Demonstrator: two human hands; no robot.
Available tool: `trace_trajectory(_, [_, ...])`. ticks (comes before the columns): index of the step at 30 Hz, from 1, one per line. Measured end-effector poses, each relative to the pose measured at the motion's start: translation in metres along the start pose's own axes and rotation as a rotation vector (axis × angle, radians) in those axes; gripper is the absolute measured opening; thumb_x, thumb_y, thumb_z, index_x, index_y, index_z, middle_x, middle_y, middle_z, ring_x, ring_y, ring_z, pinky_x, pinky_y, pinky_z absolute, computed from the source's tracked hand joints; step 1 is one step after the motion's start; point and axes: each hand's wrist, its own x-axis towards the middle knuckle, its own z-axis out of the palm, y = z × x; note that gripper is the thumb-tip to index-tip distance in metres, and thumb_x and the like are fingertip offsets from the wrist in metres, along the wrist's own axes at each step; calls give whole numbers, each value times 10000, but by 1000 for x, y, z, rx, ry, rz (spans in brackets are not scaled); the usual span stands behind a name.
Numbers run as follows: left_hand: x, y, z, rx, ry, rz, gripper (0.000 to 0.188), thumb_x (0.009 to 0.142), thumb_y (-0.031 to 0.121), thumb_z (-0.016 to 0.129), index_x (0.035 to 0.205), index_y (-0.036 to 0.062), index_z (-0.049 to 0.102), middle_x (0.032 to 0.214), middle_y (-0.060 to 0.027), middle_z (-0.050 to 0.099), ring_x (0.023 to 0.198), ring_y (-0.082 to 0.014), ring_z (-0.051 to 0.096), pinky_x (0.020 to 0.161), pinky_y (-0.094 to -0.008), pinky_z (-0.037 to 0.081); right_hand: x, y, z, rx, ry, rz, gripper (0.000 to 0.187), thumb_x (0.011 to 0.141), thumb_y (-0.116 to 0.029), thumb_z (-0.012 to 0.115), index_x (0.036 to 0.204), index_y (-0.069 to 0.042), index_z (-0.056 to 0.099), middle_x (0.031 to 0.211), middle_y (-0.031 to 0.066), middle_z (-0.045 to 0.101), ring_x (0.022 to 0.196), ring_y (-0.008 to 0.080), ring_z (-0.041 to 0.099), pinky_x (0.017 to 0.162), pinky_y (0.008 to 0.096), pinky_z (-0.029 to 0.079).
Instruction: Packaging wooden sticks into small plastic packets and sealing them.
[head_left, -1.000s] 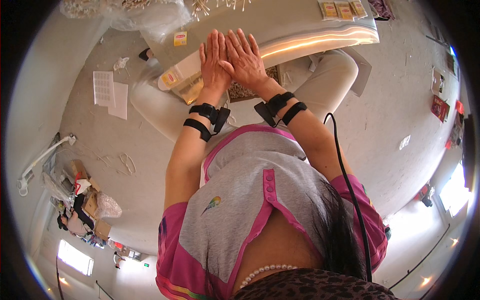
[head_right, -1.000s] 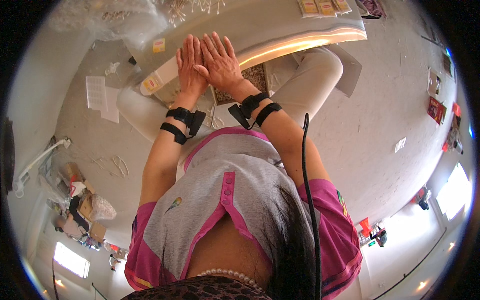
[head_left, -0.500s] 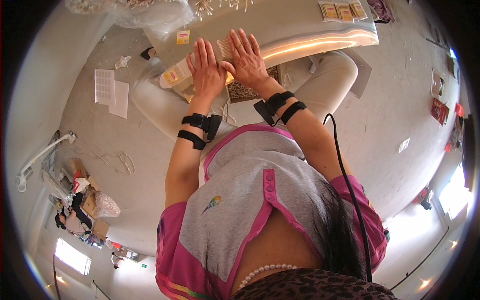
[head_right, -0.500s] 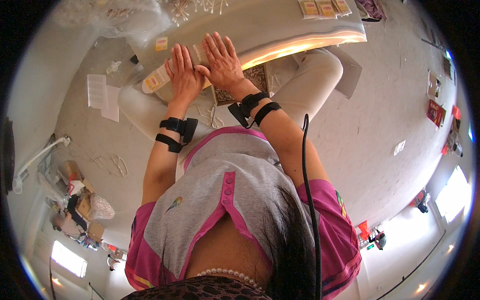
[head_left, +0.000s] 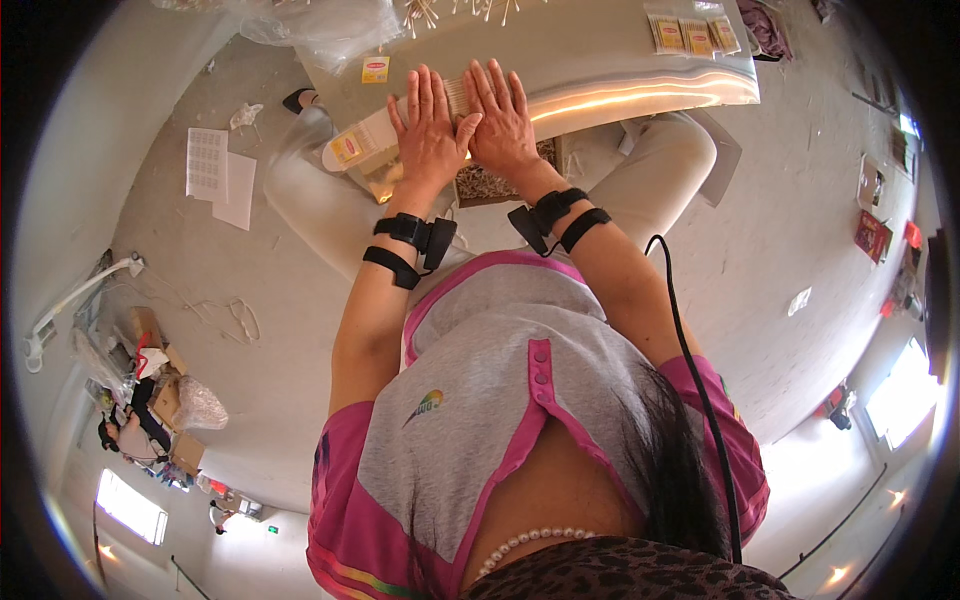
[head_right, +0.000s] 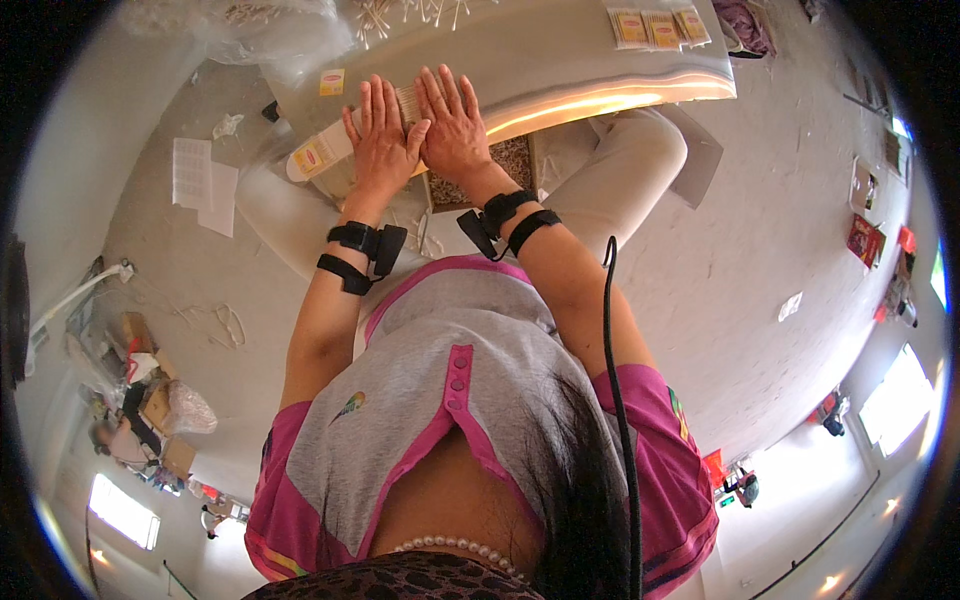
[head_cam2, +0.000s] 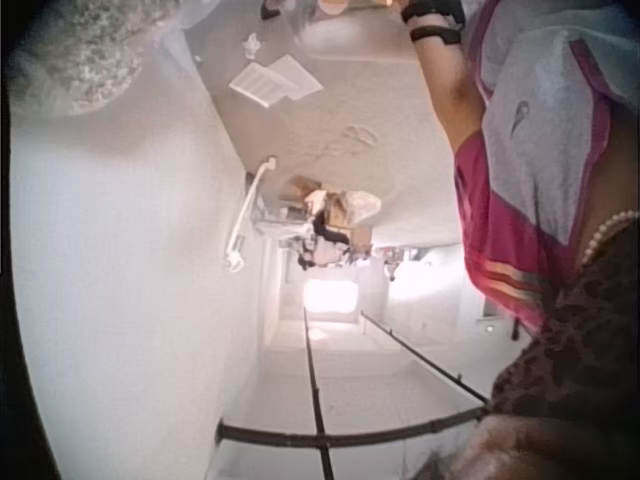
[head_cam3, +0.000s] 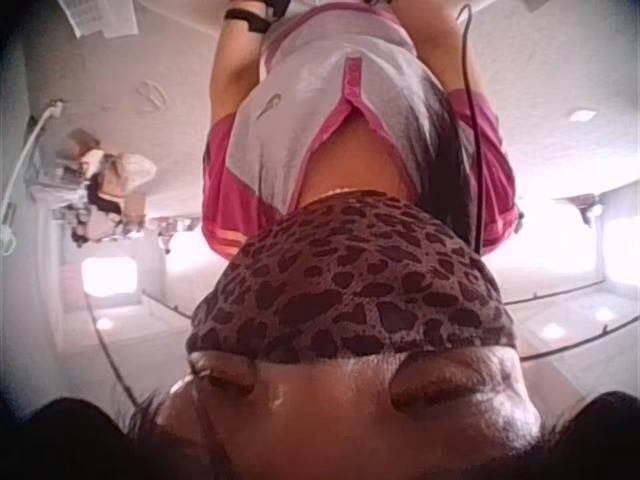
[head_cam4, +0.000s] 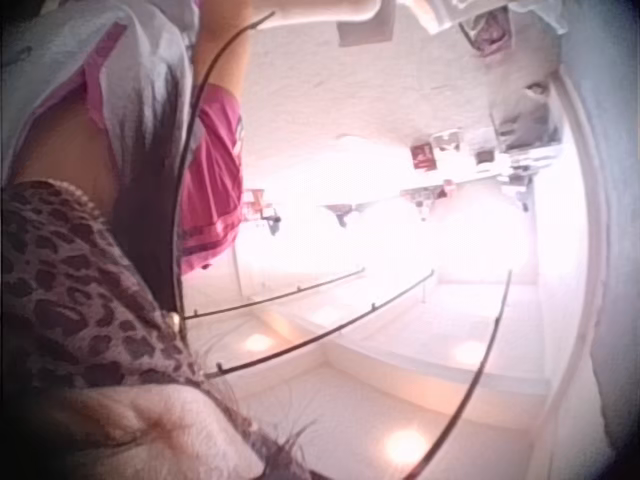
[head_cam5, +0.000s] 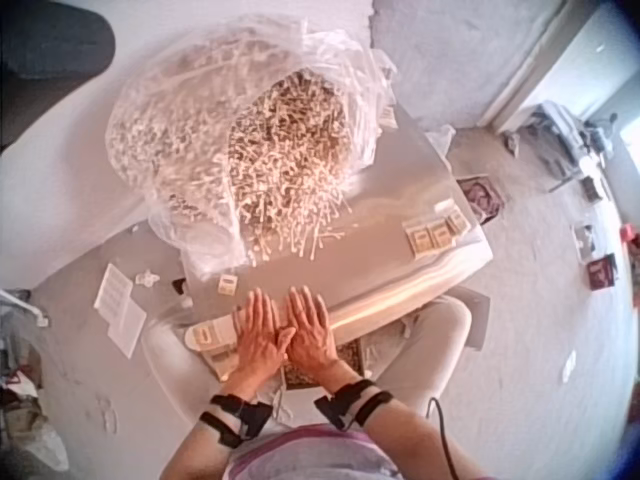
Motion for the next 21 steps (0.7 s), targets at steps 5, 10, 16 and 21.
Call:
trace_trajectory(5, [-1,7,3,-65,-13,-12,997,990,750,279,1593,-43,260,1694,-198,193,1593,-313,91,1246,-597,8,0,0,4,12,4,-2,740,1011,-409,476,1589,11,285,1681,157,243,1577,352,144,1279,503,98])
trace_trajectory(10, [-3,4,5,-48,-7,5,1008,986,754,288,1595,-48,249,1695,-208,177,1594,-321,75,1245,-596,-4,0,-2,3,-9,-22,-1,760,1015,-423,485,1596,11,260,1688,157,222,1579,350,130,1282,497,99])
trace_trajectory(16, [-11,8,4,-21,-16,-59,1004,990,745,299,1598,-51,235,1696,-210,173,1596,-315,69,1244,-591,-4,0,-1,7,54,23,-8,742,1020,-406,476,1596,11,263,1683,163,230,1576,356,139,1283,497,99])
trace_trajectory(21, [-10,11,9,-60,-4,-47,981,998,731,299,1607,-34,221,1706,-188,156,1597,-303,67,1243,-599,-10,2,1,7,17,44,-32,750,1022,-409,471,1601,11,245,1687,166,216,1576,365,133,1282,497,99])
